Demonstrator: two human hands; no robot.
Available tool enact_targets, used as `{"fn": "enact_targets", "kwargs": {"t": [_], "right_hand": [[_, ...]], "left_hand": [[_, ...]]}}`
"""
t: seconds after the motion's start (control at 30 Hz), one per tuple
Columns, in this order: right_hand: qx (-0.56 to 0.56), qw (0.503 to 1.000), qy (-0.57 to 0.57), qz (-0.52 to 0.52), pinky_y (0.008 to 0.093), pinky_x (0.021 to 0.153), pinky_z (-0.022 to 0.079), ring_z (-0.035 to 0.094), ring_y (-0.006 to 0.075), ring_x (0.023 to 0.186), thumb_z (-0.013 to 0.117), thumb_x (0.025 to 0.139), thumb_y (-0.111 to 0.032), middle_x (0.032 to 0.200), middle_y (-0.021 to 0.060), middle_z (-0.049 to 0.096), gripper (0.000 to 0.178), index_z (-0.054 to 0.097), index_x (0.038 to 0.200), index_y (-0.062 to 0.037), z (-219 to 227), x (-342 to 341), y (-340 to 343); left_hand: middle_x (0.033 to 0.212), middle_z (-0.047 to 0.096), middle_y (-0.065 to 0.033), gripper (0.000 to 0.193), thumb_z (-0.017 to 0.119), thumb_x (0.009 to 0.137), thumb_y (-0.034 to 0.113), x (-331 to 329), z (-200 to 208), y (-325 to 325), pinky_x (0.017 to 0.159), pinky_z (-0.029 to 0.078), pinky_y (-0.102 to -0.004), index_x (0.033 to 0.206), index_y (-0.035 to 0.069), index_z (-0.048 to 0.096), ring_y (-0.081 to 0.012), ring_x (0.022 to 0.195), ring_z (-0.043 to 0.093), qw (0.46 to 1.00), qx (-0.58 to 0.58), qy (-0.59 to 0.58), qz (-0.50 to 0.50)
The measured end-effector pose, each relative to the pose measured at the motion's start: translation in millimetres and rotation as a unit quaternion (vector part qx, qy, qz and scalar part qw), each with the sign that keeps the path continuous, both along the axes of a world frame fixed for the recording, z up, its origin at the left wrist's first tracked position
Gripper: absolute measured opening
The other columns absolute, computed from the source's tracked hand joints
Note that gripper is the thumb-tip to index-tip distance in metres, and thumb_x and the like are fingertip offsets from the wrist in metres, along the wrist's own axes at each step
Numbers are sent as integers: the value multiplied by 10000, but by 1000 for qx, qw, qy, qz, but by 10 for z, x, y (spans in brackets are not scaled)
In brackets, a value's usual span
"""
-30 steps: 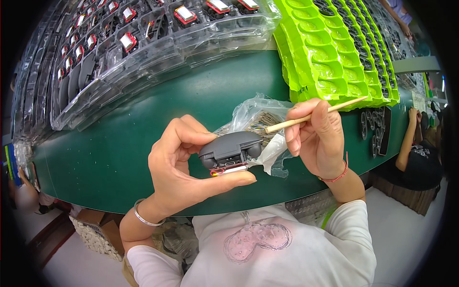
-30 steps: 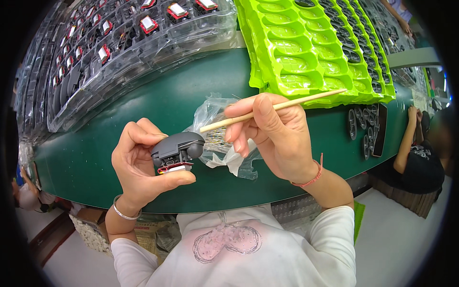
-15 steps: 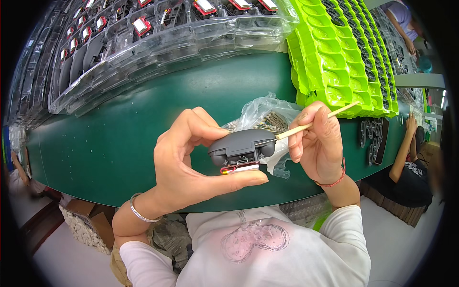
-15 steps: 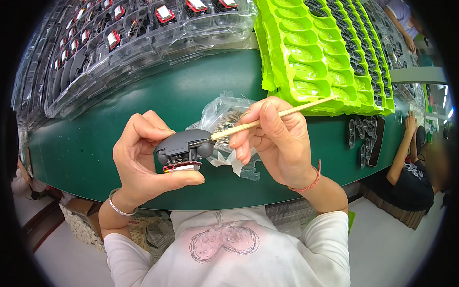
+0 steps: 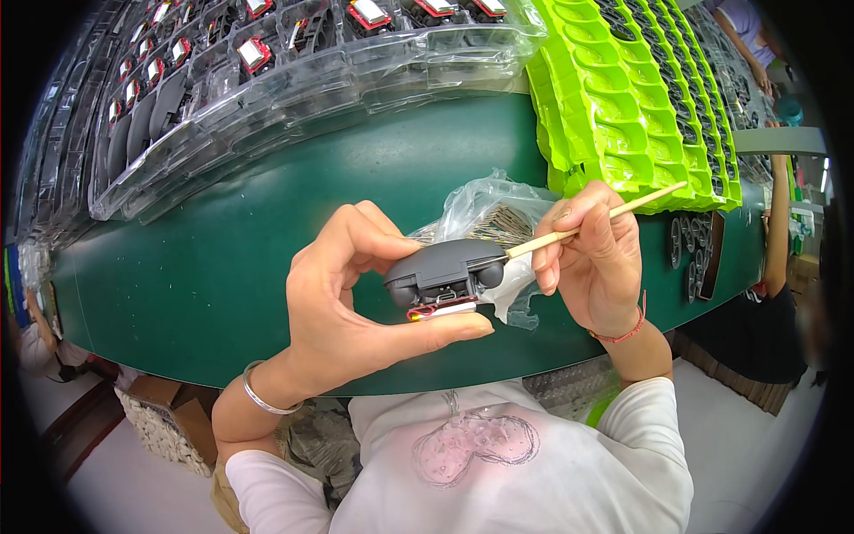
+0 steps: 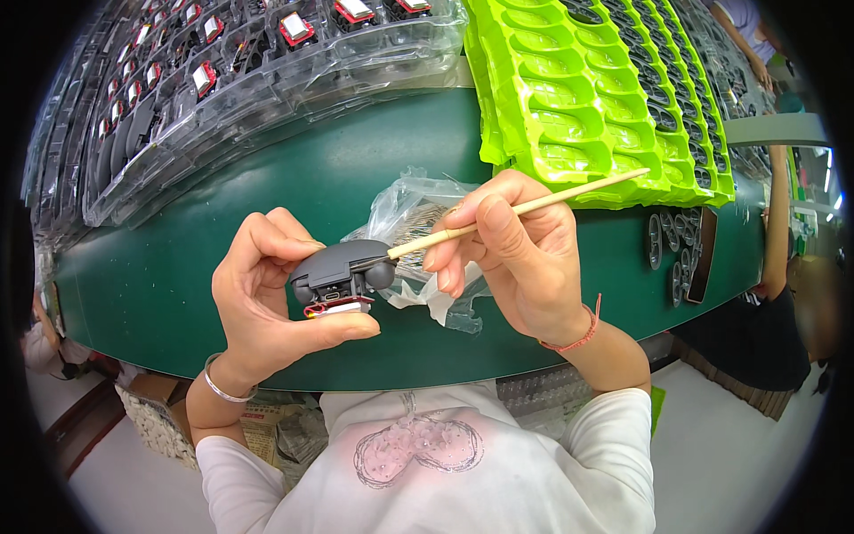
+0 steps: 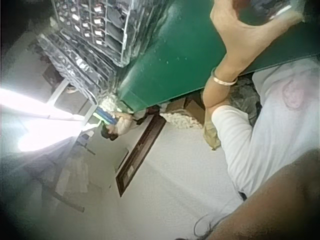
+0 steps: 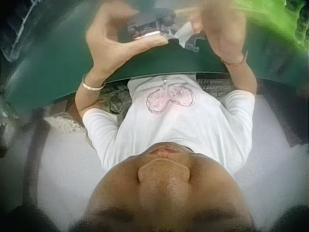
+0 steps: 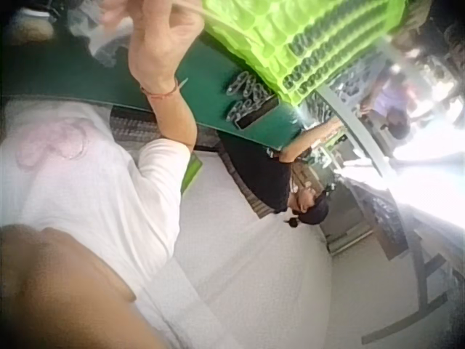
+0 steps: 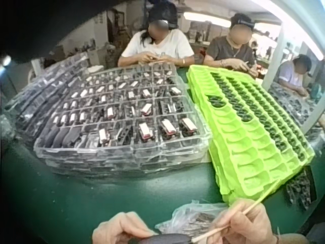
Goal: The person uses a wooden stick to tuck wires into a charging case, then presses the lid onto the case by hand. Finally, they place the assembled unit into a green tray and pick up another case.
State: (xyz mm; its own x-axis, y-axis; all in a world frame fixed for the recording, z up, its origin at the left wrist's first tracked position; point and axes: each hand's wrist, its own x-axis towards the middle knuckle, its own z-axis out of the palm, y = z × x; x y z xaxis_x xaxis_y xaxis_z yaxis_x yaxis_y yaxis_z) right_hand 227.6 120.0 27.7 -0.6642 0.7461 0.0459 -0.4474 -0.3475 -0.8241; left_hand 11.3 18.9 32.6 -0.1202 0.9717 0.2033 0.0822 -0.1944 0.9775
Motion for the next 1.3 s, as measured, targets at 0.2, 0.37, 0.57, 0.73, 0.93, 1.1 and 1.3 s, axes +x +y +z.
{"fn": "enact_targets", "kwargs": {"t": [0.2, 0.37, 0.57, 0.73, 0.93, 1.1, 1.3], "right_hand": [[88, 995, -33, -16, 275, 559, 554, 662, 196, 635, 529, 1002, -157, 814, 210, 664, 215, 584, 964, 47, -12, -8, -28], [81, 996, -41, 4, 281, 564, 560, 664, 205, 615, 535, 998, -144, 807, 207, 662, 209, 580, 960, 56, 39, -11, -73], [-22, 1000, -3, -2, 322, 575, 569, 679, 227, 665, 499, 1021, -224, 833, 220, 672, 239, 529, 1032, 13, 72, -62, -107], [-51, 998, 15, 28, 325, 578, 569, 679, 230, 670, 472, 1031, -253, 836, 234, 673, 270, 543, 1026, 8, 49, -42, -95], [-34, 999, 10, 24, 322, 560, 559, 677, 229, 675, 477, 1028, -254, 837, 231, 671, 278, 557, 1006, 12, 14, -58, -100], [-18, 1000, 3, 16, 320, 560, 556, 668, 222, 665, 480, 1027, -244, 833, 227, 667, 270, 558, 1001, 14, 12, -63, -113], [-8, 1000, -6, 6, 302, 544, 545, 658, 204, 648, 507, 1018, -199, 830, 218, 664, 221, 562, 991, 14, 8, -40, -139]], "left_hand": [[863, 573, -76, 583, 955, 565, 91, 18, 14, -39, 698, 520, -235, 924, 24, 499, -112, 763, 586, 997, -27, 74, 4], [740, 584, -78, 562, 968, 550, 217, 73, -99, 6, 508, 476, -233, 864, 1, 554, -130, 627, 580, 989, 94, 106, 42], [732, 584, -68, 586, 976, 539, 230, 57, -54, 12, 530, 451, -236, 898, 15, 566, -136, 616, 563, 983, 118, 128, 61], [741, 591, -68, 599, 979, 527, 245, 66, -58, 8, 512, 455, -237, 903, 14, 574, -141, 614, 566, 976, 149, 138, 77], [831, 619, -90, 644, 980, 527, 171, 32, -3, -41, 612, 507, -242, 960, 30, 525, -136, 732, 573, 976, 106, 186, 43], [837, 628, -93, 644, 980, 525, 165, 35, -9, -44, 605, 504, -240, 959, 28, 524, -135, 724, 571, 975, 116, 183, 47], [804, 627, -93, 596, 974, 532, 189, 96, -98, -29, 564, 494, -249, 916, 15, 552, -158, 670, 576, 972, 141, 169, 76]]}}
